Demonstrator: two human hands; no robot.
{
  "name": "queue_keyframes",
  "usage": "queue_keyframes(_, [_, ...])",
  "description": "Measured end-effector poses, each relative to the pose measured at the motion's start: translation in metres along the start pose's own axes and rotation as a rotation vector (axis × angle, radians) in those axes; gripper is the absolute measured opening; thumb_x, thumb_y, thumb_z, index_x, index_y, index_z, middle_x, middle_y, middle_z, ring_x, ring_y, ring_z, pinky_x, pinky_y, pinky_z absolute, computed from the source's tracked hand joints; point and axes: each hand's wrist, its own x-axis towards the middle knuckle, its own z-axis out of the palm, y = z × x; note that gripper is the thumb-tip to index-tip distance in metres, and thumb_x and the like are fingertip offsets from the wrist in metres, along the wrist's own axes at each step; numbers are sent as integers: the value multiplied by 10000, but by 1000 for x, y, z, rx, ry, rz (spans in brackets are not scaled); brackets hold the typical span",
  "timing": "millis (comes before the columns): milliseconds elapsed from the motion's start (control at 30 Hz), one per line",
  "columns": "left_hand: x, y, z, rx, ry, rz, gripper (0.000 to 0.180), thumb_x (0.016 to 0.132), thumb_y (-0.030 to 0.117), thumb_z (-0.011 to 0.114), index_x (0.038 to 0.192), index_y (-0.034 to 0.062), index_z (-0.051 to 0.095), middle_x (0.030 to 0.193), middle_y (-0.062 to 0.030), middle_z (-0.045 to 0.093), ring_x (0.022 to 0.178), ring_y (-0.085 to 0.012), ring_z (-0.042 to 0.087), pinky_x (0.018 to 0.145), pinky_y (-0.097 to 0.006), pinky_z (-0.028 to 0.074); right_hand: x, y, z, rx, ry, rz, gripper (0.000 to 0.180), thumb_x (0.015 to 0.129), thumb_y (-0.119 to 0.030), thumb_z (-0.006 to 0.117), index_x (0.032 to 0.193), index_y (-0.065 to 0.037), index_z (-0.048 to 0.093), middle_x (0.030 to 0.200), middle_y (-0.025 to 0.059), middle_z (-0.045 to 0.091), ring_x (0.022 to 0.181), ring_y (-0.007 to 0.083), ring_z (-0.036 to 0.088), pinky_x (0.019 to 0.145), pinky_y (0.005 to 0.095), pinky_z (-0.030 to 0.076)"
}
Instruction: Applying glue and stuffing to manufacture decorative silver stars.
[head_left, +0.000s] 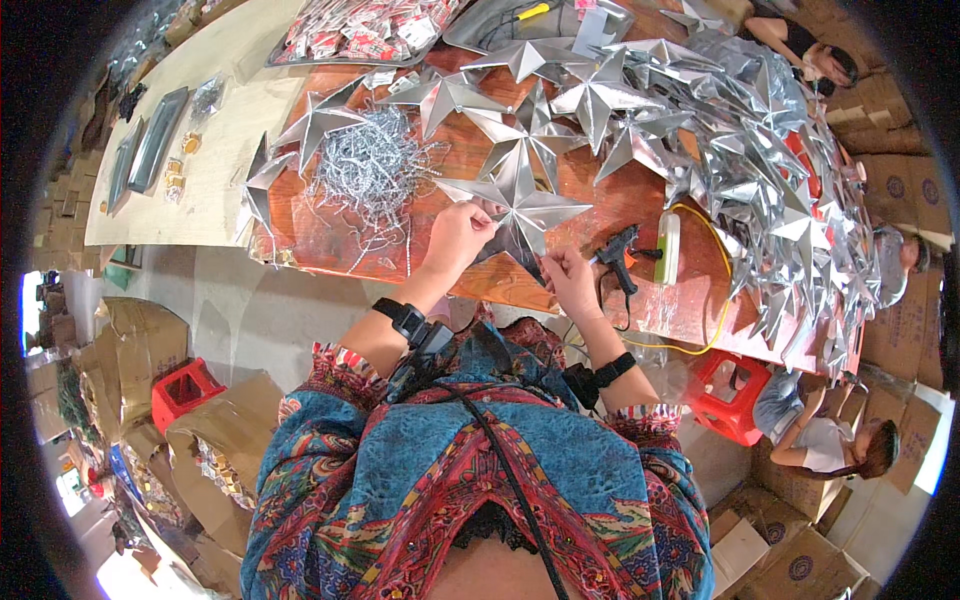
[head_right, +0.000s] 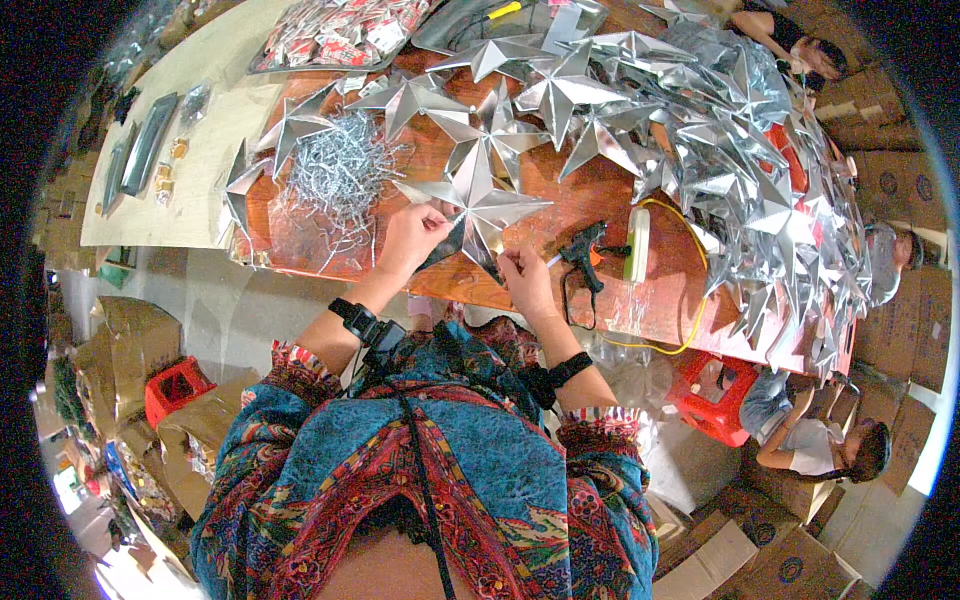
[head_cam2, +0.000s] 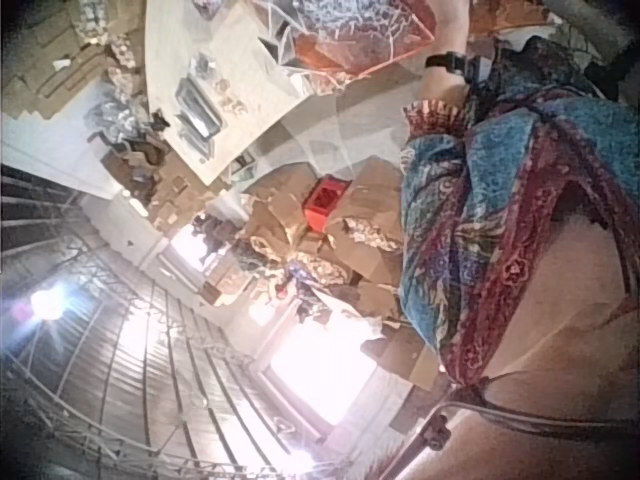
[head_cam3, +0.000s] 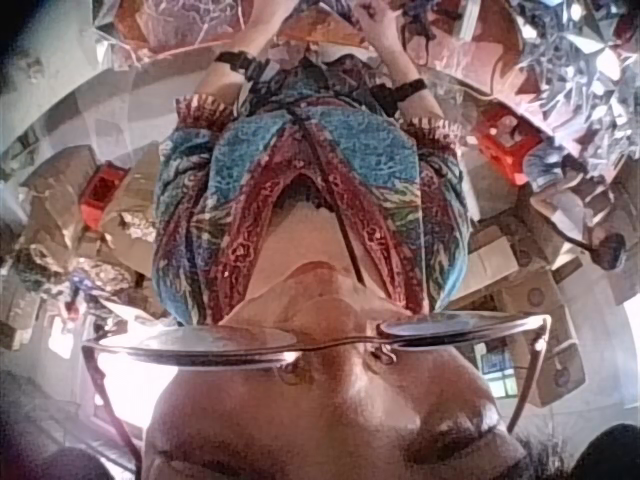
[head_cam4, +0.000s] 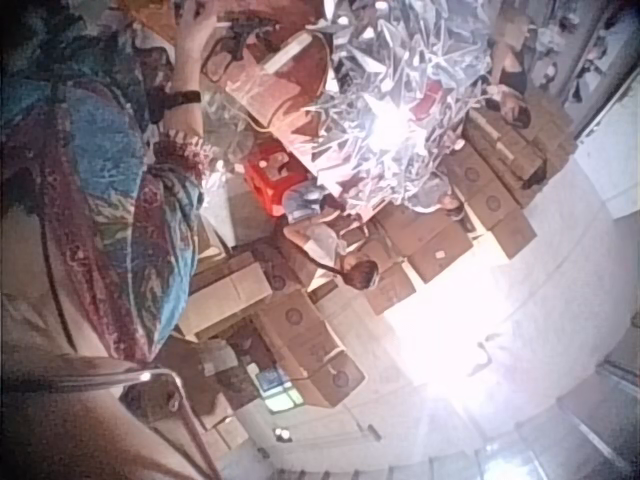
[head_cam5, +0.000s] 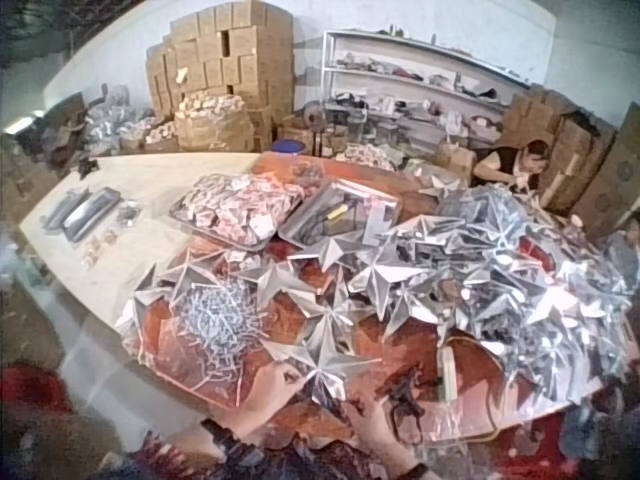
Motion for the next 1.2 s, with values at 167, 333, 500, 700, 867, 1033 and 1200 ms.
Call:
queue_keyframes(167, [2,1,-2,6,-18,-20,156,663,125,717,688,2,624,729,-130,630,649,-223,628,620,-320,497,2,5,0,0,6,2,176,852,-148,571,888,23,546,652,35,560,529,83,500,472,234,403])
queue_keyframes(333, [4,7,-6,19,-73,-55,140,673,115,698,687,-3,624,734,-123,632,674,-218,631,638,-314,495,2,7,0,-22,22,-17,169,846,-147,576,872,18,553,648,37,561,523,90,507,472,236,409])
queue_keyframes(500, [7,9,-8,-33,-82,-16,227,705,206,701,704,-12,633,730,-114,645,662,-202,632,635,-296,491,3,6,1,-26,20,-11,169,844,-148,582,872,16,554,650,39,563,526,92,509,476,236,412])
queue_keyframes(700, [11,3,-6,0,-102,-12,235,706,203,692,710,-24,634,785,-96,659,696,-197,637,653,-294,493,0,-4,4,9,40,-20,156,845,-138,581,849,14,545,657,47,564,529,109,516,487,249,422])
queue_keyframes(867, [18,-4,-9,-33,-179,-124,210,713,170,670,736,-37,639,716,-97,651,631,-180,630,602,-293,491,-7,-35,9,-400,73,-366,106,783,-63,589,858,-6,540,881,117,595,711,231,577,623,330,471])
queue_keyframes(1033, [22,-16,-10,-235,-279,-254,176,756,133,623,778,-40,650,651,-86,636,490,-148,591,461,-268,456,3,-54,23,-838,-101,-897,260,701,-40,556,960,-46,541,1170,121,497,990,319,508,820,413,431])
queue_keyframes(1200, [20,-28,-12,-359,-352,-271,159,762,121,628,785,-34,653,659,-78,637,476,-136,579,439,-253,444,10,-52,33,-974,-119,-862,284,713,-49,531,996,-69,547,1206,109,481,986,311,515,798,415,441])
